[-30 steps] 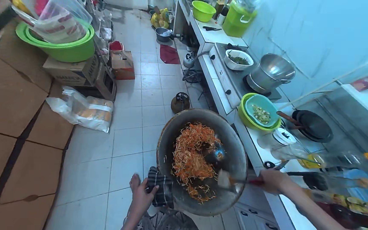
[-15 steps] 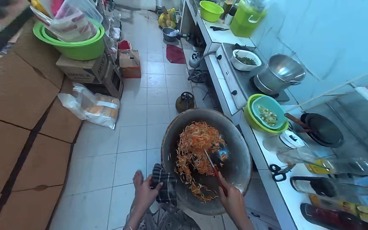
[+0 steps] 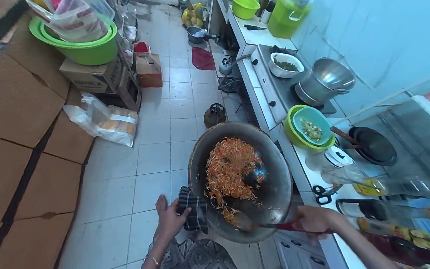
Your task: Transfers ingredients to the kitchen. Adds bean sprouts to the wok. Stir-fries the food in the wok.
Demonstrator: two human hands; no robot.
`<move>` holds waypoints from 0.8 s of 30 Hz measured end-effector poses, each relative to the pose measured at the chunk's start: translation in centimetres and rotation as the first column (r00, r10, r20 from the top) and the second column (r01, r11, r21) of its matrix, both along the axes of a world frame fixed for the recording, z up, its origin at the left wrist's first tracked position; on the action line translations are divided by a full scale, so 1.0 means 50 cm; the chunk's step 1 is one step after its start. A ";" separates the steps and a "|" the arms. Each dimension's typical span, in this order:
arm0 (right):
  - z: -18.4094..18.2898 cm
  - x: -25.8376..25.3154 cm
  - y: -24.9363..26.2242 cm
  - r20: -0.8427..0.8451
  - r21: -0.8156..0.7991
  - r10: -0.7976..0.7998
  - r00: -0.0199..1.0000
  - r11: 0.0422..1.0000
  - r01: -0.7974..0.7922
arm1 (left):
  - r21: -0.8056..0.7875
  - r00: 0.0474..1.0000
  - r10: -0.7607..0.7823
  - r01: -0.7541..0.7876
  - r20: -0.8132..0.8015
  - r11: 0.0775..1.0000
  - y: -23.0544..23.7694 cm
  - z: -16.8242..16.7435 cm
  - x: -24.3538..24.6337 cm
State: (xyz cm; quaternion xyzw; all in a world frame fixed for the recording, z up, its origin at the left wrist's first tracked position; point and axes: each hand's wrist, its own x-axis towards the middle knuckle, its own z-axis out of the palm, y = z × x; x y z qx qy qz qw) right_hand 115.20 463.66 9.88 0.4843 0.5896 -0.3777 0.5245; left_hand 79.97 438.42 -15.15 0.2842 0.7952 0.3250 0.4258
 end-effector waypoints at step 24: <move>-0.218 -0.152 -0.145 -0.286 0.367 -0.263 0.921 0.858 0.359 | -0.036 0.996 0.055 -0.053 0.077 0.998 0.013 0.041 0.015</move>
